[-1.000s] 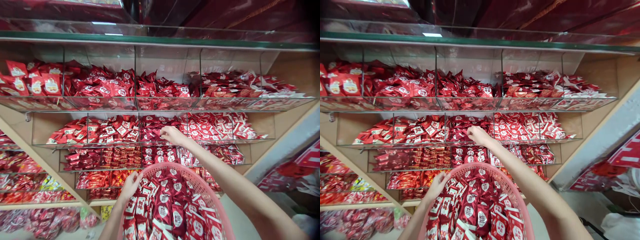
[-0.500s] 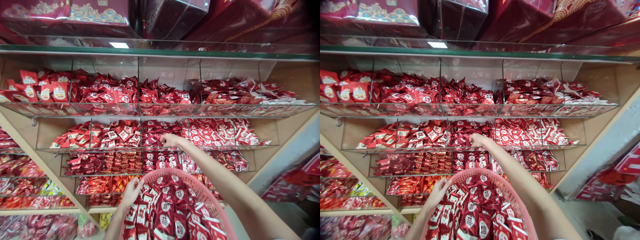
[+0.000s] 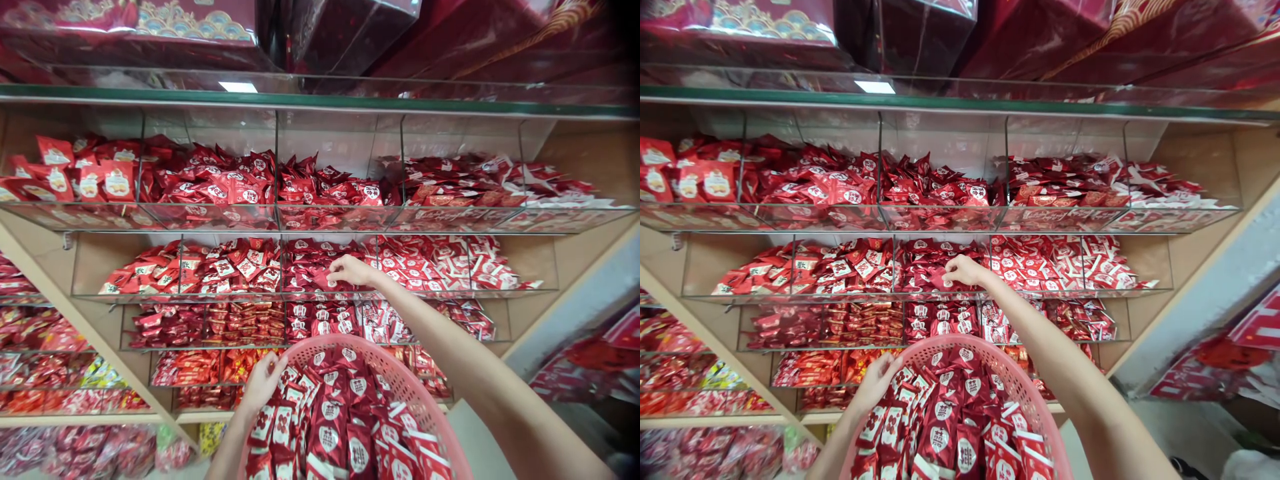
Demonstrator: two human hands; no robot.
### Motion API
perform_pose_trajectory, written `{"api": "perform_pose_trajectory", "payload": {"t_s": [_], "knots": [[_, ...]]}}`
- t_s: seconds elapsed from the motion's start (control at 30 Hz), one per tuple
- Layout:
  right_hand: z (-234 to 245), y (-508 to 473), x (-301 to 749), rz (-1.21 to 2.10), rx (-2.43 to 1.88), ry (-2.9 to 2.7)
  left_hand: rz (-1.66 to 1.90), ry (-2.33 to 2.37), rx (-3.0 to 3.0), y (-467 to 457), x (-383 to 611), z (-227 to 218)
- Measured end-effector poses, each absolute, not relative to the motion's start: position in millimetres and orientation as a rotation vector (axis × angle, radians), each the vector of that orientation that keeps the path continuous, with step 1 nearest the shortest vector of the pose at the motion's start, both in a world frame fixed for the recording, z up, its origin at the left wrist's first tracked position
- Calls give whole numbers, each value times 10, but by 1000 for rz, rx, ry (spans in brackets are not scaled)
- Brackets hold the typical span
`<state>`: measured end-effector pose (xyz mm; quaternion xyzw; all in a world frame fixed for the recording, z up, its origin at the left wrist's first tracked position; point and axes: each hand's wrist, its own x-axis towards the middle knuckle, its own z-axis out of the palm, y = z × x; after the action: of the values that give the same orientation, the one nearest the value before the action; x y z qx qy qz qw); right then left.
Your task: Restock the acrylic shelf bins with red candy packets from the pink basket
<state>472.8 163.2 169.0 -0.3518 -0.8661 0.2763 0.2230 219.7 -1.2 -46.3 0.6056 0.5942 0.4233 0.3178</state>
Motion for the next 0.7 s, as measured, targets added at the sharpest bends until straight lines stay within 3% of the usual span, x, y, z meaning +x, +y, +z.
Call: {"api": "perform_pose_trajectory", "payload": {"t_s": [0.23, 0.43, 0.7], "knots": [[1790, 1468, 4710, 905, -938, -1996, 1115, 1558, 1600, -7, 2192, -457], [1848, 1023, 4756, 1293, -844, -1631, 1118, 1550, 1600, -5, 2203, -437], [1189, 227, 4922, 1765, -748, -1803, 1153, 1511, 1573, -8, 2211, -447]]}}
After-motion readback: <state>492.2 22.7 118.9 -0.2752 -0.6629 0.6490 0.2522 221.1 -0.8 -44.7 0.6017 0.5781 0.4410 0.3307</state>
